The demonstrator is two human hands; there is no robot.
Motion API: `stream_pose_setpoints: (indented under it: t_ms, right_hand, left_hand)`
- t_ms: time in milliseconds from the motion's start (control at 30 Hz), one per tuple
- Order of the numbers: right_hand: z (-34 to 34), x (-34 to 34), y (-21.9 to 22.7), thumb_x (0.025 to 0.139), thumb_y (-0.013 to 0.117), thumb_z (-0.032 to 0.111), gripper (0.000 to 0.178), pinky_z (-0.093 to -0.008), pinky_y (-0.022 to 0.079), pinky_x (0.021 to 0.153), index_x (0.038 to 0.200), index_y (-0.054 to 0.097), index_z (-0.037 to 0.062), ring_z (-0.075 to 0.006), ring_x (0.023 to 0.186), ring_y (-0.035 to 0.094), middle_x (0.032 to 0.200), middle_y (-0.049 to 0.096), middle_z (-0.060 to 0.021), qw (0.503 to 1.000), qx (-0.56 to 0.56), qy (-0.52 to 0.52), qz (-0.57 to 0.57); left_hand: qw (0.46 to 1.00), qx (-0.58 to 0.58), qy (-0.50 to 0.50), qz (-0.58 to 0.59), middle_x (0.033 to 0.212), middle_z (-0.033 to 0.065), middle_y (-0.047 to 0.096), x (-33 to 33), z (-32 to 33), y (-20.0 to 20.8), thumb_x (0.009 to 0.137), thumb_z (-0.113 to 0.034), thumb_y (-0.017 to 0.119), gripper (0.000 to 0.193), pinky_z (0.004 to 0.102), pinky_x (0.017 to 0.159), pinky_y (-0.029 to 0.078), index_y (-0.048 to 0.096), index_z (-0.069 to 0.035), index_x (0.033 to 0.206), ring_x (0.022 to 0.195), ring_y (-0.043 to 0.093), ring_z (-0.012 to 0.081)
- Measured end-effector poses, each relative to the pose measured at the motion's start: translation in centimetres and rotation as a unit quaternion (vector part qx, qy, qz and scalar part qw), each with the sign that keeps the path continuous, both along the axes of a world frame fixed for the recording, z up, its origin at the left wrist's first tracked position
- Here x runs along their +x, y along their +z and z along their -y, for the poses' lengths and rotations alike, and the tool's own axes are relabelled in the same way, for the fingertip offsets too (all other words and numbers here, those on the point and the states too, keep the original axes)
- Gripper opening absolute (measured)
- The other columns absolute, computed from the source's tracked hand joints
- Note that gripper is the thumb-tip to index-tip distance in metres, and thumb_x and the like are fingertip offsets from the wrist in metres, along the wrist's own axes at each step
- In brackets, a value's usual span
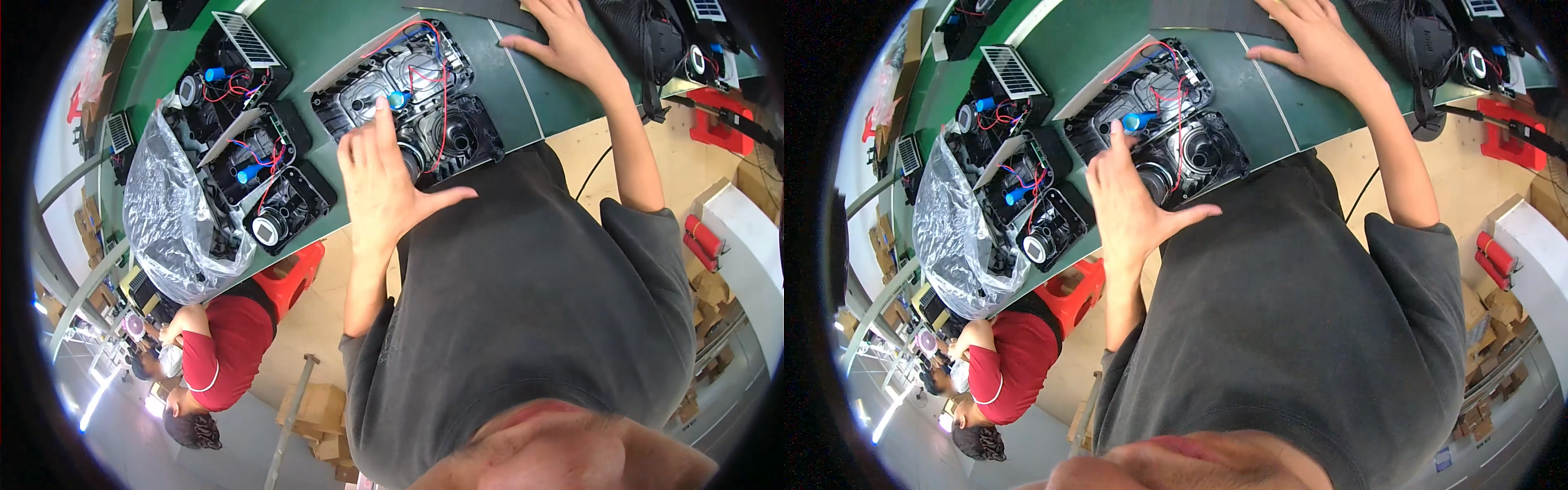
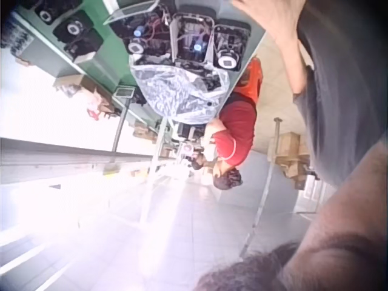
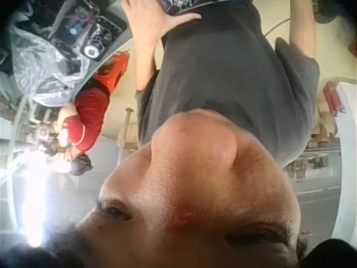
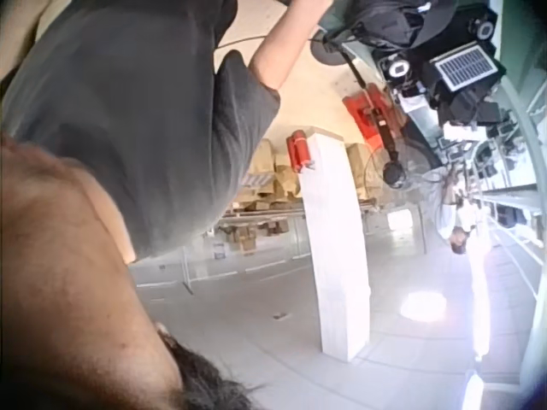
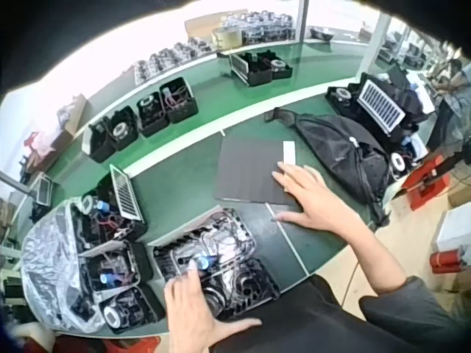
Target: Assembling electronic speaker and lighting components by connecting wires and housing parts.
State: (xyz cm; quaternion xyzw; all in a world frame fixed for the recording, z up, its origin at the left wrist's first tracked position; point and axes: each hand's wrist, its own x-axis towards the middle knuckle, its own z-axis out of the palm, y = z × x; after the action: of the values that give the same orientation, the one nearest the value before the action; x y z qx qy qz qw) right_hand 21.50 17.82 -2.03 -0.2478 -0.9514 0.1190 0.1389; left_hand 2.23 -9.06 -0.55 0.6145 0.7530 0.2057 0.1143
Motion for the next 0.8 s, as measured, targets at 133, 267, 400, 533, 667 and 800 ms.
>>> stream_pose_setpoints:
  t_ms: [133,267,400,533,667,800]
  right_hand:
    - [-1.0,1.2,0.6,0.093,0.071,0.023,0.058,-0.0504,0.029,0.122,0.145,0.055,0.0042,-0.0357,0.144,0.044,0.152,0.050,-0.0211,0.997,-0.066,-0.010,0.038]
    - [-0.2,0.5,2.5,0.090,0.072,0.017,0.050,-0.0461,0.036,0.118,0.137,0.061,0.0032,-0.0354,0.137,0.051,0.146,0.055,-0.0198,0.999,-0.032,-0.007,0.023]
    - [3.3,-2.9,2.4,0.085,0.076,0.006,0.029,-0.0402,0.051,0.093,0.113,0.070,0.0017,-0.0312,0.108,0.062,0.115,0.065,-0.0138,0.973,-0.143,0.040,-0.174]
    - [4.0,-8.3,0.2,0.086,0.075,0.007,0.024,-0.0385,0.052,0.087,0.109,0.072,0.0022,-0.0305,0.100,0.062,0.107,0.064,-0.0124,0.926,-0.010,0.121,-0.357]
    - [4.4,-9.2,0.2,0.084,0.075,0.006,0.018,-0.0372,0.051,0.082,0.102,0.074,0.0024,-0.0288,0.094,0.061,0.102,0.062,-0.0102,0.909,0.021,0.116,-0.400]
    - [5.6,-8.2,2.0,0.081,0.075,0.005,0.016,-0.0369,0.051,0.080,0.096,0.074,0.0023,-0.0282,0.093,0.060,0.101,0.062,-0.0099,0.980,-0.043,0.015,-0.193]
  left_hand:
    - [0.979,0.205,0.008,-0.009,0.124,0.0150,0.059,-1.7,-2.6,0.8,0.069,-0.040,0.093,0.077,0.0455,0.092,0.048,0.064,-0.006,0.131,0.109,0.058,0.0352]
    - [0.977,0.199,-0.071,-0.021,0.106,0.0055,0.065,-3.7,-6.2,0.6,0.082,0.000,0.077,0.030,0.0382,0.079,0.047,0.074,-0.006,0.111,0.093,0.062,0.0244]
    - [0.971,0.155,-0.032,-0.180,0.119,0.0088,0.060,-5.0,-8.4,0.7,0.085,-0.012,0.073,0.035,0.0430,0.092,0.043,0.072,-0.016,0.120,0.112,0.056,0.0267]
    - [0.970,0.118,-0.079,-0.195,0.128,0.0092,0.059,-5.2,-9.1,0.6,0.092,-0.015,0.069,0.037,0.0437,0.101,0.040,0.071,-0.023,0.128,0.118,0.056,0.0295]
    - [0.984,0.105,-0.079,-0.120,0.124,0.0100,0.061,-5.4,-9.1,0.3,0.092,-0.013,0.068,0.036,0.0426,0.098,0.041,0.071,-0.018,0.127,0.115,0.057,0.0283]
    - [0.984,0.078,-0.078,-0.139,0.112,0.0103,0.062,-5.1,-9.2,0.5,0.090,-0.021,0.069,0.031,0.0413,0.089,0.043,0.072,-0.012,0.120,0.103,0.058,0.0282]
